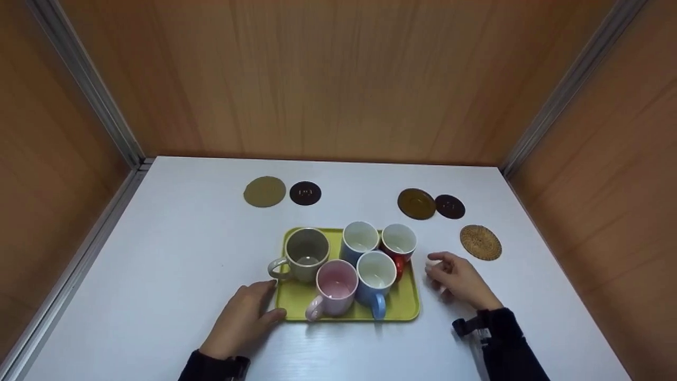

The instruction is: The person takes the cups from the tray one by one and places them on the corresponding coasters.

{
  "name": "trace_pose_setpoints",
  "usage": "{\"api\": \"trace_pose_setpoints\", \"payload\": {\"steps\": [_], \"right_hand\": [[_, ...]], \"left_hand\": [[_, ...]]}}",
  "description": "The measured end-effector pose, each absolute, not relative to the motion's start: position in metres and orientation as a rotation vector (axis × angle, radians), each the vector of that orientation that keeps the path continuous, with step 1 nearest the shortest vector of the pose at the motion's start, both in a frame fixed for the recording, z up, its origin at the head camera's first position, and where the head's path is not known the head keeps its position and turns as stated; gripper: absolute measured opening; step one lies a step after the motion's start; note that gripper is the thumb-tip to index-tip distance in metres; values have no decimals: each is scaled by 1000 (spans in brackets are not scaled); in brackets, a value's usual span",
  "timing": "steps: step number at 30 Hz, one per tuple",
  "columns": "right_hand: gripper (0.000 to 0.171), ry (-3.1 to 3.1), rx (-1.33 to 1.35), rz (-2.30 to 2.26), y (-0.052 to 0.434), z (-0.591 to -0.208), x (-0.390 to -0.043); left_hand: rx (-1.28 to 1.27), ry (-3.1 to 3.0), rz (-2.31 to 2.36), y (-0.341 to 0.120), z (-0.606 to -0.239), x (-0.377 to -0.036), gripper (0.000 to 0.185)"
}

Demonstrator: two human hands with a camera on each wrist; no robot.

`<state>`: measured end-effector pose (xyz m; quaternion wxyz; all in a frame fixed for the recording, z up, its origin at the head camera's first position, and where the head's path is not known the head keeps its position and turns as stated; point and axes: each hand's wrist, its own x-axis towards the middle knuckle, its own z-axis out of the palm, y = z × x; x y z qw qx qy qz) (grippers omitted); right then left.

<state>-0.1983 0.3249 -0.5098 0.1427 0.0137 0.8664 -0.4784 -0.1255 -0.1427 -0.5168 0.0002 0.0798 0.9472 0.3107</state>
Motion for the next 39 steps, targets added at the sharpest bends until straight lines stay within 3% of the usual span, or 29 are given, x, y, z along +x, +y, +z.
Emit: {"api": "trace_pose_setpoints", "payload": {"steps": [8,14,26,35,39], "right_hand": [[56,2901,-59,-832,352,-481,-252],[54,2986,-26,-385,353,-485,-282],[40,2993,-37,-347,346,-500,-290],[63,2883,56,-455,336,-493,-306],[65,2922,-18,-437,328,-496,-314]], "left_hand": [[363,2975,933,-139,-519,-125,61],[370,2967,925,-138,-520,-124,67],[354,2957,924,-142,-518,-124,62],[318,2922,950,-142,-519,-124,62],[320,2914,957,-141,-520,-124,61]]}}
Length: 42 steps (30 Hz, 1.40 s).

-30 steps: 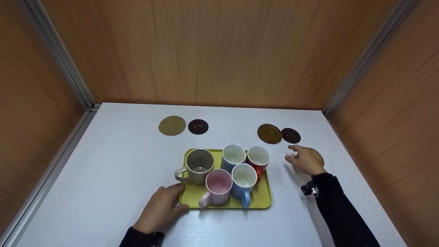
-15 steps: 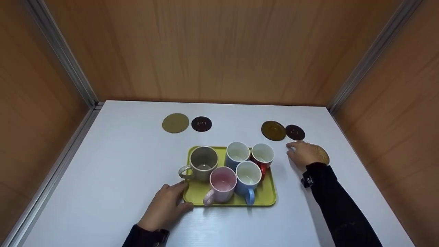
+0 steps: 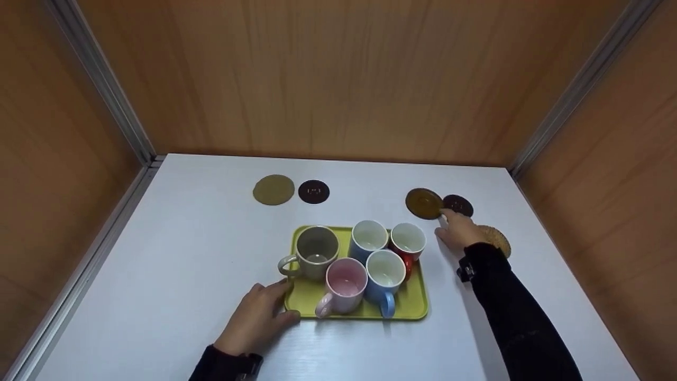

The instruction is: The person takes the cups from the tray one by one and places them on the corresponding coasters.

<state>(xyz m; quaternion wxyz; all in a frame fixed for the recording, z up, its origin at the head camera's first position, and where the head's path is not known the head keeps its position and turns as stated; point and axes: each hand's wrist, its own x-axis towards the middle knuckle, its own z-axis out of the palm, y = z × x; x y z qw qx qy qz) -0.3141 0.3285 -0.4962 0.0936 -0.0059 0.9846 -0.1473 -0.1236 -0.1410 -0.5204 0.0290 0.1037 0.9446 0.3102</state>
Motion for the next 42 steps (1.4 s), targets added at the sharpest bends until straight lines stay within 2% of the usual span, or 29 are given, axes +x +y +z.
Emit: {"api": "trace_pose_setpoints", "payload": {"steps": [9,20,42], "right_hand": [[49,2989,-206,-381,303,-503,-327],[45,2738,-478,-322,270,-478,-356],[52,2557,-501,-283,246,-449,-368]], "left_hand": [[393,2957,941,-146,-521,-118,56],[418,2966,959,-139,-520,-114,60],[466,2886,1009,-135,-518,-107,60]]}}
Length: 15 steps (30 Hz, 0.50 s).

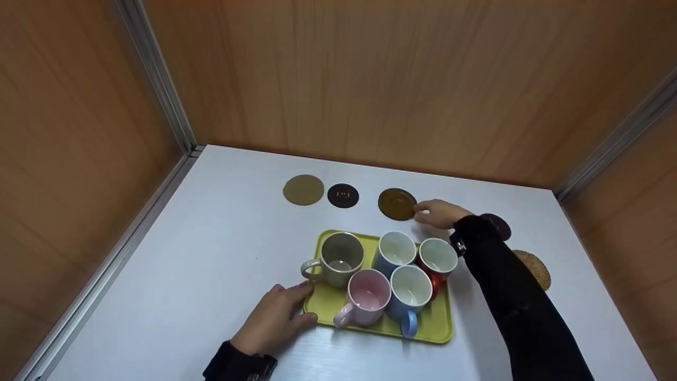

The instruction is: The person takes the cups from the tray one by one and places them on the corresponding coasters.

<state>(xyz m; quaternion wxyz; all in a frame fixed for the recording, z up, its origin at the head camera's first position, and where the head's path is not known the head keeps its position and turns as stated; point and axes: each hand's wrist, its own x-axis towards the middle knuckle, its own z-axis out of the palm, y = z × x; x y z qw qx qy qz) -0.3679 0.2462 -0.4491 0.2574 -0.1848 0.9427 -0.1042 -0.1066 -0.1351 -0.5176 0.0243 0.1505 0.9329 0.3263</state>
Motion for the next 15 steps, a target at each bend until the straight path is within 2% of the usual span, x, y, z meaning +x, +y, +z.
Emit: {"api": "trace_pose_setpoints", "payload": {"steps": [10,15], "right_hand": [[49,2485,-525,-409,248,-445,-365],[51,2522,-492,-320,259,-442,-367]], "left_hand": [[502,2905,1008,-134,-515,-104,58],[506,2924,994,-138,-516,-107,59]]}}
